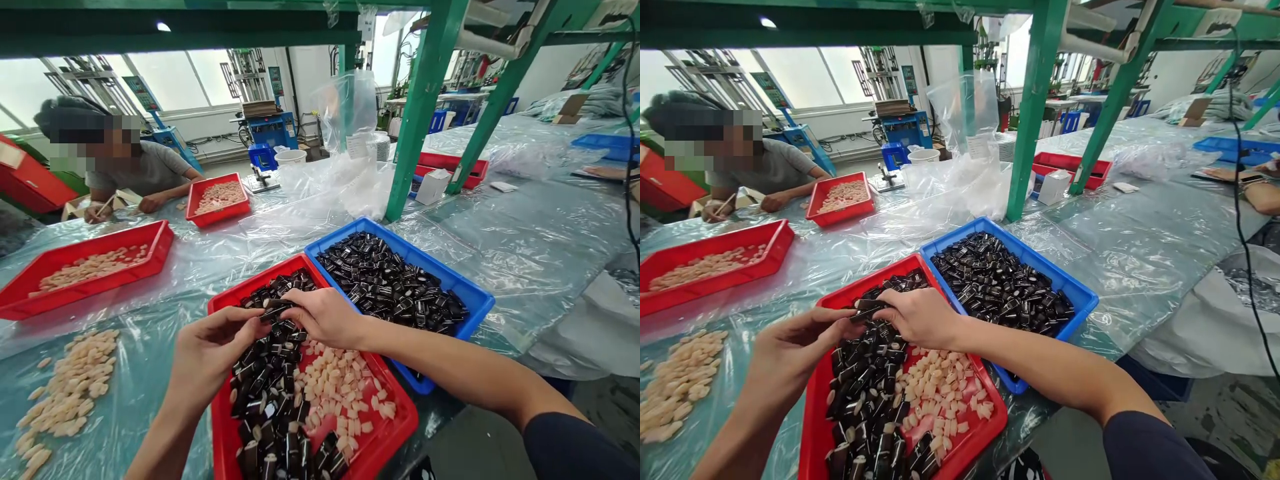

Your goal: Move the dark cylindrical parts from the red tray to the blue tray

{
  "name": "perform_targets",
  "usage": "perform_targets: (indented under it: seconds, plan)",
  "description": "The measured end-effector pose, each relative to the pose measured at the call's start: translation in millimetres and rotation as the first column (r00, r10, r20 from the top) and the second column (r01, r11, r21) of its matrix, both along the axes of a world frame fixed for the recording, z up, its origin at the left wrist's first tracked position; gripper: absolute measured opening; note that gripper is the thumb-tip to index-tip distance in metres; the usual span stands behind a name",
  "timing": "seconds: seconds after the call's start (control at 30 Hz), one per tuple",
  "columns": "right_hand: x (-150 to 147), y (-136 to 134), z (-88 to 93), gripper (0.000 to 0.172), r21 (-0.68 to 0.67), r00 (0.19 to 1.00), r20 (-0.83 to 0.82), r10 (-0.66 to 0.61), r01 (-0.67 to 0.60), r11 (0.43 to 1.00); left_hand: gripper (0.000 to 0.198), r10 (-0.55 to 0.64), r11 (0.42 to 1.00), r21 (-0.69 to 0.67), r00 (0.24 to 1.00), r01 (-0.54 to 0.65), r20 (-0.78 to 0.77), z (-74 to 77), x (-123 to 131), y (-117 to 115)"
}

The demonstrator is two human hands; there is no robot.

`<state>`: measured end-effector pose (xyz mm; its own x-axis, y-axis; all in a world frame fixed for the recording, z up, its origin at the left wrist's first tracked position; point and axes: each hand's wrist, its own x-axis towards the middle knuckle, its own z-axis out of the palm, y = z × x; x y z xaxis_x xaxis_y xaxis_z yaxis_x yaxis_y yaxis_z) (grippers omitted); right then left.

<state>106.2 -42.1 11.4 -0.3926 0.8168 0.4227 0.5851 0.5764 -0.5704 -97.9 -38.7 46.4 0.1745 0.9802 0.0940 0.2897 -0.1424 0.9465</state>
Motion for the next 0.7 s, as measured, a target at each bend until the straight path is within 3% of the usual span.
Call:
perform_targets:
  seconds: [0.33,0.53,0.7]
  plan:
    - [4.9,-2.0,-8.2,0.024,0.127,0.993,-0.076,0.094,-0.083,0.988,0.008,-0.005,0.996,-0.083,0.989,0.018,0.148,1.3,10.7,-7.3]
    - [2.8,-2.3,-4.9,0.020,-0.131,0.955,-0.265,0.136,-0.176,0.976,0.011,0.068,0.989,-0.142,0.980,-0.041,0.186,-2.8,12.0,-9.4]
    - [4.2,-0.8,0.7,0.024,-0.290,0.906,-0.383,0.180,-0.303,0.908,0.015,-0.008,0.986,-0.160,0.970,0.048,0.243,-2.3,3.3,-4.3]
